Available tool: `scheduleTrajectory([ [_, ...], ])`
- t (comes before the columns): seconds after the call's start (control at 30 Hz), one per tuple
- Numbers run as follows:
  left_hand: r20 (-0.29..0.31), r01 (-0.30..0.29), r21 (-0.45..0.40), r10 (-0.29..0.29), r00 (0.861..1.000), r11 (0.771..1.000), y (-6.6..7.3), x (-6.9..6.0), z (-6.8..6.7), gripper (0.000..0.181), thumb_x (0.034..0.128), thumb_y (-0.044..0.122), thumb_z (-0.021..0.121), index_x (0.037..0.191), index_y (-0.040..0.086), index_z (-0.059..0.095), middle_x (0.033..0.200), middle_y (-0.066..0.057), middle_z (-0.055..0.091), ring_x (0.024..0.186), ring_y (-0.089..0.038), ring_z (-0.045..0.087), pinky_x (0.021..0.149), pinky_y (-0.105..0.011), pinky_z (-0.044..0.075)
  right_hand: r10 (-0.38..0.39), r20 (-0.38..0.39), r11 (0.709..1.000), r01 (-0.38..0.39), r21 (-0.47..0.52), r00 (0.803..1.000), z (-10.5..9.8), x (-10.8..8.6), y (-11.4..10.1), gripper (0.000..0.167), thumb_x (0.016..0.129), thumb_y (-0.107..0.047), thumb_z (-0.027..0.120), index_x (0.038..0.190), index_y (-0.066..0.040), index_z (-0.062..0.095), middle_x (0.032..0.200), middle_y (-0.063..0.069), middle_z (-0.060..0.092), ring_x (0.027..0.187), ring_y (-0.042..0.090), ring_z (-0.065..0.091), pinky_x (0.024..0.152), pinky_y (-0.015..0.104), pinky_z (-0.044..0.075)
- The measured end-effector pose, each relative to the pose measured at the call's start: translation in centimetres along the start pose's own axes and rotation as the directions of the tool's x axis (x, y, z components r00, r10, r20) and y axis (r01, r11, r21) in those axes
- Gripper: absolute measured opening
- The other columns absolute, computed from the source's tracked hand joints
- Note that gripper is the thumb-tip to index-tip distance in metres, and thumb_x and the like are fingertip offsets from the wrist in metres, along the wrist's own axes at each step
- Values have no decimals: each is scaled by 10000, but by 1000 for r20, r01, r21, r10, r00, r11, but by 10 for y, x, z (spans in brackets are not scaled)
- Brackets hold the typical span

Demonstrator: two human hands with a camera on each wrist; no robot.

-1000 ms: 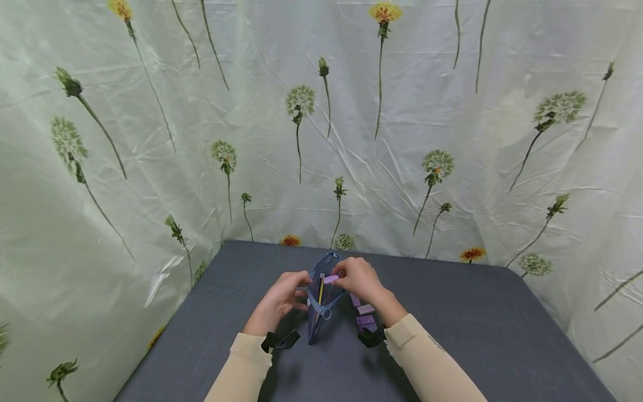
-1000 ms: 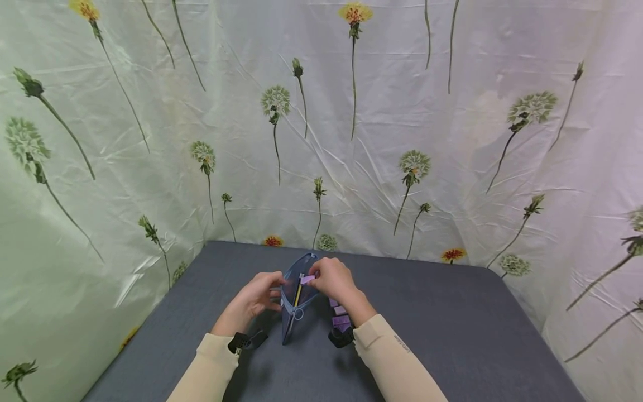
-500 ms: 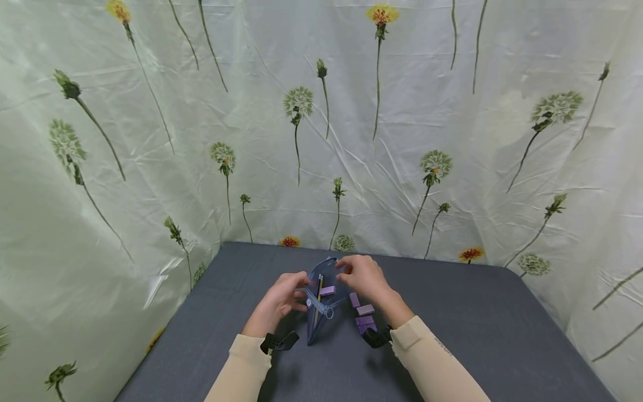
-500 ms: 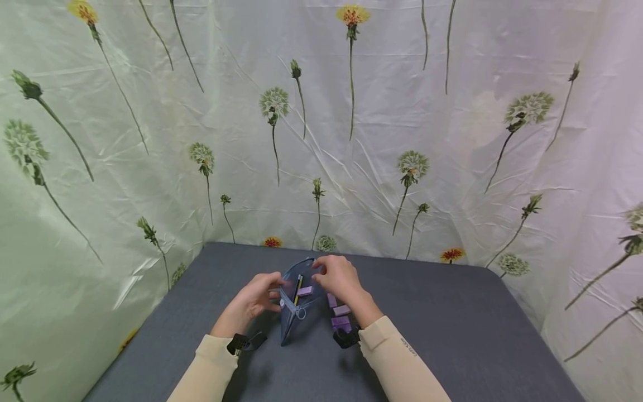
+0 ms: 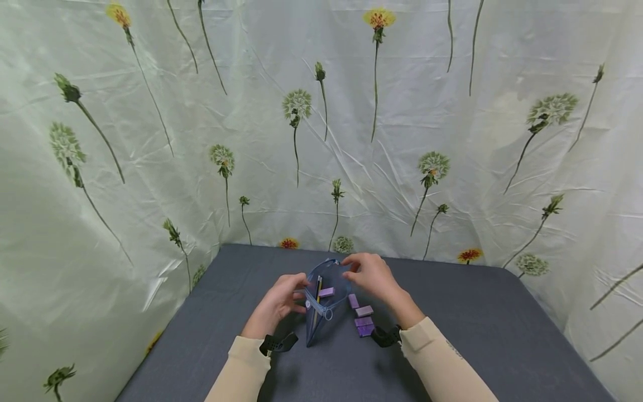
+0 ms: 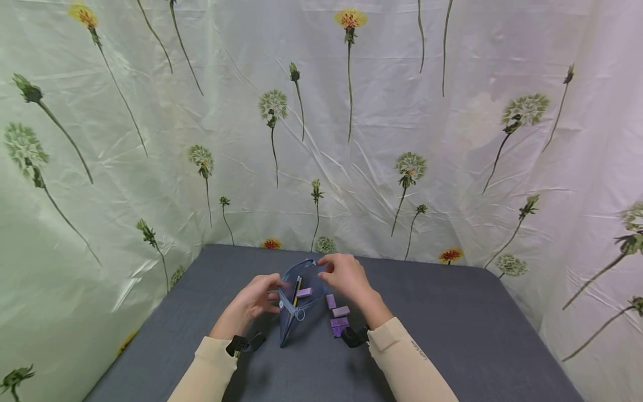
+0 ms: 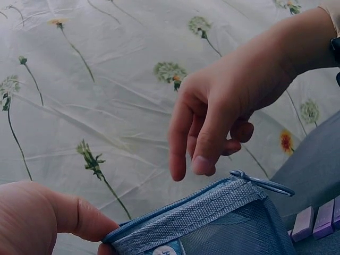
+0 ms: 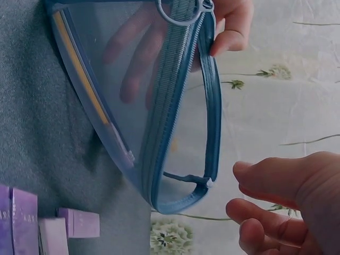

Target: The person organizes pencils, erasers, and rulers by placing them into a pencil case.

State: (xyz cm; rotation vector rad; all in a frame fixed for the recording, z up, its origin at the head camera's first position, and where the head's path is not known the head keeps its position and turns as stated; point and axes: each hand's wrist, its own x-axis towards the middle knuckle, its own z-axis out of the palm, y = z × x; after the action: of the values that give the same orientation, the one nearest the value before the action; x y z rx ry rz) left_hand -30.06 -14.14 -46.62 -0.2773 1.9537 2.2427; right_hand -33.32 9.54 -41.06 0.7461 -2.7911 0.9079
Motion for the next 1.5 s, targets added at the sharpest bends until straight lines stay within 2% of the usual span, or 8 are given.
scheduleTrajectory([
  [0.3,5,11,-9,-11,1000,1000,1,-1,-1,114,811,146,618,701,127,596,1043,-151,630,852,-311,647,632,-536,539,3,-8,1000,-3,-1,1000,-8,-7,6,262,894,-202,775,1153,-177,747,850,-64,679,614,96,564,558,341,452],
  [0.43,5,8,-9,-8,1000,1000,0,-1,-1,138,817,142,615,681,140,588,1044,-146,632,875,-328,638,628,-527,539,3,-5,1000,-3,6,1000,-10,-11,11,256,889,-200,779,1143,-195,746,850,-69,677,643,93,572,579,342,464],
  [0.73,6,8,-8,-8,1000,1000,-2,-1,-1,166,817,137,610,659,153,566,1077,-152,626,841,-305,638,623,-524,537,-20,17,996,18,86,1000,-9,-18,32,243,888,-177,776,1129,-179,742,844,-50,682,713,160,618,608,339,489],
  [0.93,9,7,-9,-7,1000,1000,-4,-2,0,169,830,137,592,664,154,567,1154,-188,620,916,-355,634,611,-512,537,5,62,995,-11,103,998,-5,-27,48,244,891,-153,770,1133,-162,740,835,-48,675,702,131,612,609,341,495],
  [1.07,16,9,-11,-9,1000,1000,-6,-1,-1,170,826,137,590,660,157,561,1190,-210,619,922,-361,637,606,-507,537,12,78,992,-21,123,997,-1,-33,59,250,884,-141,775,1131,-122,741,837,-38,673,729,173,634,614,340,503],
  [1.27,23,9,-20,-9,1000,1000,-2,1,-1,153,818,139,603,668,150,571,1099,-170,629,839,-301,629,604,-511,531,17,106,989,-32,147,994,5,-38,77,267,877,-132,779,1133,-71,736,839,-26,665,736,191,630,616,338,502],
  [1.5,20,11,-28,-11,1000,1000,-1,1,-1,132,816,133,608,686,138,584,1090,-173,624,941,-375,621,630,-542,531,-2,145,990,-19,140,989,17,-42,92,269,851,-104,786,1114,-73,741,810,-51,662,698,141,606,595,309,484],
])
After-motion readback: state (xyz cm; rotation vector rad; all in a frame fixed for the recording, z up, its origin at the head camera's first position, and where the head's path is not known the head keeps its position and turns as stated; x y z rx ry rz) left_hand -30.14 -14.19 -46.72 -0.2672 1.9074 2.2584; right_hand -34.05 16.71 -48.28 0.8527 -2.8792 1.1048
